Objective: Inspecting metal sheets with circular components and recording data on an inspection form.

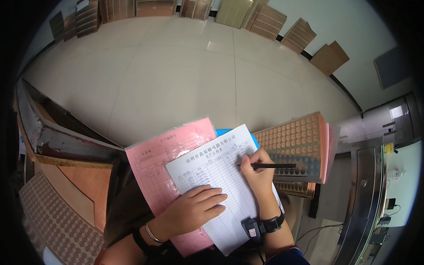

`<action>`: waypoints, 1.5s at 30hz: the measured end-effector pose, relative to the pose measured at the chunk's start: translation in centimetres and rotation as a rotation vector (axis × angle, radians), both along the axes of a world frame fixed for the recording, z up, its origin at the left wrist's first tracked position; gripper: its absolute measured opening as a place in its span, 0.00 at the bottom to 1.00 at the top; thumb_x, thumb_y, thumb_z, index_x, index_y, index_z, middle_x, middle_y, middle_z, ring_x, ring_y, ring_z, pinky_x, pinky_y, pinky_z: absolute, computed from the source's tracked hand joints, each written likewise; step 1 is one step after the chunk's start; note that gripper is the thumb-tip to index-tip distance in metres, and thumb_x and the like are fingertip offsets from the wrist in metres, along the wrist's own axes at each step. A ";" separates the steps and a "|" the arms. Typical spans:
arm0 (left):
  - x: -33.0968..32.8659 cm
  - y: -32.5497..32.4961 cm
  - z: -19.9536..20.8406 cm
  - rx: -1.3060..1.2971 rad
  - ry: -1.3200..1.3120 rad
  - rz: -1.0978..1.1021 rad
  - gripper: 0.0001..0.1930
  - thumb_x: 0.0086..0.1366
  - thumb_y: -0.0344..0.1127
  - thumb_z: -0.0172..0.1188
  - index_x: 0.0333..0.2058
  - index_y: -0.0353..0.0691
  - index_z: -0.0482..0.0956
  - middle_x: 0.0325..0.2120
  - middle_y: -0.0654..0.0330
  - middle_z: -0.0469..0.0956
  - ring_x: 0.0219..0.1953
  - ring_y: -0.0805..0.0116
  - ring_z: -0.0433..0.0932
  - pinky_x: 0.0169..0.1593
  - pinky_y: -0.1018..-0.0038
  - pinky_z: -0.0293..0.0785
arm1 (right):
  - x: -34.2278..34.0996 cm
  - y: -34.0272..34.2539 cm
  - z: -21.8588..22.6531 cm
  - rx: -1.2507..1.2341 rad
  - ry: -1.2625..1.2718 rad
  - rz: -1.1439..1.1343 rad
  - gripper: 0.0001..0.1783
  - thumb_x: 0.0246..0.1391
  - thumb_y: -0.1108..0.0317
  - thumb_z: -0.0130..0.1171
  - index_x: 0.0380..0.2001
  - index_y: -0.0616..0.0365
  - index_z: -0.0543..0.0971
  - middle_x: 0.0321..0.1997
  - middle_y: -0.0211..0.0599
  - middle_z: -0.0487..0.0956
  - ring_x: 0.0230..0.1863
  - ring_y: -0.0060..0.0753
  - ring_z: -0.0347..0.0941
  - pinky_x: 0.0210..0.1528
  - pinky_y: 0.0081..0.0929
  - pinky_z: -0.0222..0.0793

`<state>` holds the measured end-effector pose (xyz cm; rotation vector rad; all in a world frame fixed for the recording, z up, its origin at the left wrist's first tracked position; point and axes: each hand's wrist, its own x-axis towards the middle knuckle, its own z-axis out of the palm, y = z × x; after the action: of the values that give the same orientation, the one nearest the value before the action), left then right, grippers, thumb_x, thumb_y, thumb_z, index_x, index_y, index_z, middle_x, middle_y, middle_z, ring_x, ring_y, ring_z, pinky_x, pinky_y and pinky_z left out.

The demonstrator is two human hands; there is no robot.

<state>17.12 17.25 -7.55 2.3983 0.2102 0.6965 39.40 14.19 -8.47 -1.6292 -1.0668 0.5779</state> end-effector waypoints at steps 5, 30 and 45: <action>-0.3 0.0 -0.1 -0.008 -0.005 0.005 0.09 0.56 0.31 0.52 0.34 0.37 0.78 0.44 0.56 0.75 0.52 0.63 0.70 0.58 0.67 0.64 | 0.8 -0.1 0.6 0.158 0.076 -0.188 0.03 0.59 0.73 0.51 0.33 0.60 0.68 0.26 0.34 0.74 0.28 0.21 0.71 0.31 0.17 0.67; -6.7 8.5 2.1 -0.077 0.323 1.175 0.07 0.55 0.30 0.59 0.31 0.35 0.74 0.27 0.52 0.74 0.28 0.53 0.73 0.31 0.64 0.69 | 0.0 -3.6 1.8 -0.130 -0.801 -0.131 0.10 0.51 0.76 0.56 0.39 0.58 0.77 0.27 0.44 0.69 0.28 0.45 0.68 0.32 0.34 0.65; 2.0 0.2 1.8 0.138 -0.103 0.201 0.13 0.53 0.31 0.55 0.38 0.37 0.78 0.44 0.54 0.73 0.49 0.59 0.71 0.54 0.62 0.68 | 0.1 -2.0 2.5 -0.093 0.217 0.040 0.07 0.60 0.68 0.52 0.29 0.57 0.69 0.22 0.26 0.70 0.21 0.14 0.65 0.24 0.12 0.61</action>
<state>19.12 17.44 -5.76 2.4863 0.3744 0.9517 39.54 12.23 -5.95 -1.5859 -0.9255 0.8221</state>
